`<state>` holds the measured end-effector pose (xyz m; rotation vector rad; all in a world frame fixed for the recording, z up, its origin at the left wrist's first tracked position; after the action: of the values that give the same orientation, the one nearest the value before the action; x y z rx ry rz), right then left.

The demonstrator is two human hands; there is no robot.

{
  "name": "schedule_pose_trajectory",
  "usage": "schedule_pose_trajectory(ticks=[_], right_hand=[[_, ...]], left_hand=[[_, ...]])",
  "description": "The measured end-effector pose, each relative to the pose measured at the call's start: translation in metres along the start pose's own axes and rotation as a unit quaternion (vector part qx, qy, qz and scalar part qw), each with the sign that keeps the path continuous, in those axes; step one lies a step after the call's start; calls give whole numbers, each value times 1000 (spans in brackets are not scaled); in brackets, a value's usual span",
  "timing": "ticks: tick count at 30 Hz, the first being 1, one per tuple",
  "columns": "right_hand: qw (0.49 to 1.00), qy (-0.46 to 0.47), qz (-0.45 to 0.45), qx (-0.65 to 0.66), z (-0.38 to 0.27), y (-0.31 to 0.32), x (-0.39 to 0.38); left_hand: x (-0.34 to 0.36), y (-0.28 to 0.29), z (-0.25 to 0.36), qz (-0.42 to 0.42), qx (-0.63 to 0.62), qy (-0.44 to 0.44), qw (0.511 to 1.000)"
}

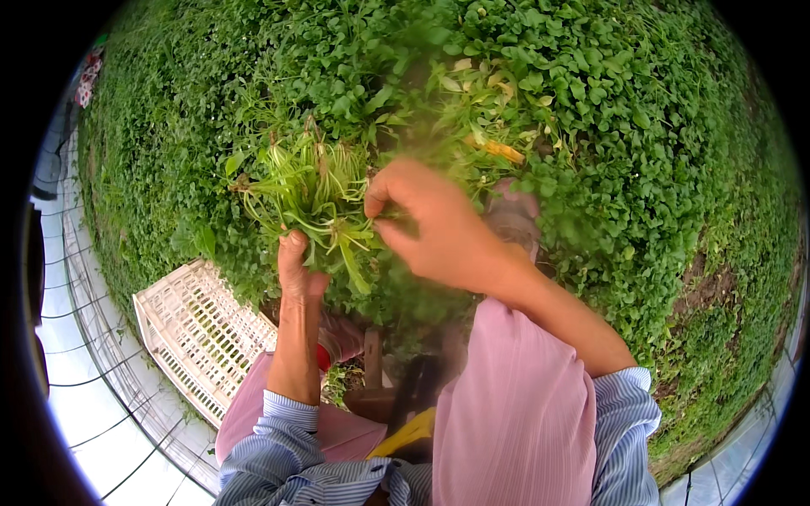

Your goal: The person squats in a dense patch of low-growing green plants and repeatedly pulls up small bunches by hand. The harvested plants are gathered in the left hand and then placed into a white plastic basket positioned on the ground nearby.

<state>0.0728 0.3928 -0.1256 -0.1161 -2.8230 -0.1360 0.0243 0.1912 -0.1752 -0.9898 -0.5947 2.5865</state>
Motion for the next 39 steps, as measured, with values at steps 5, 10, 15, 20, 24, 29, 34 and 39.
schedule_pose_trajectory(ticks=[5, 10, 15, 20, 24, 29, 34, 39], right_hand=[[992, 58, -28, -110, -12, 6, 3], [971, 49, 95, -214, -11, 31, 10], [983, -30, 79, -166, -10, 37, 32], [985, -156, 73, 25, 18, 27, 28], [973, -180, 144, -12, 24, 60, 26], [984, -89, 59, -142, 17, 47, 28], [990, -118, -60, -41, 25, 16, 25], [982, -182, -53, -15, 26, 19, 20]], left_hand=[[4, 8, -12, 50, -34, 43, 997], [4, 10, -9, 44, 14, 45, 998], [6, 0, -11, 22, 14, 46, 999], [5, -4, -9, -2, 19, 61, 998], [1, -1, -8, -5, -15, 60, 998], [1, 7, -12, 13, 1, 72, 997], [3, -1, -9, 5, 23, 84, 996], [4, 13, -13, 23, 43, 80, 996]])
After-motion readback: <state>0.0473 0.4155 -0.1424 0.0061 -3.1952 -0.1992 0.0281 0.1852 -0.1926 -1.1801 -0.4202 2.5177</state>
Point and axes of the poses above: each hand's wrist, its own x-axis towards the middle knuckle, its own y-axis out of the back of the hand, z = x × y, the point moved 6 cm from there along x, towards the middle knuckle, and after that the axes turned 10 degrees about y, right-handed, at the moved point
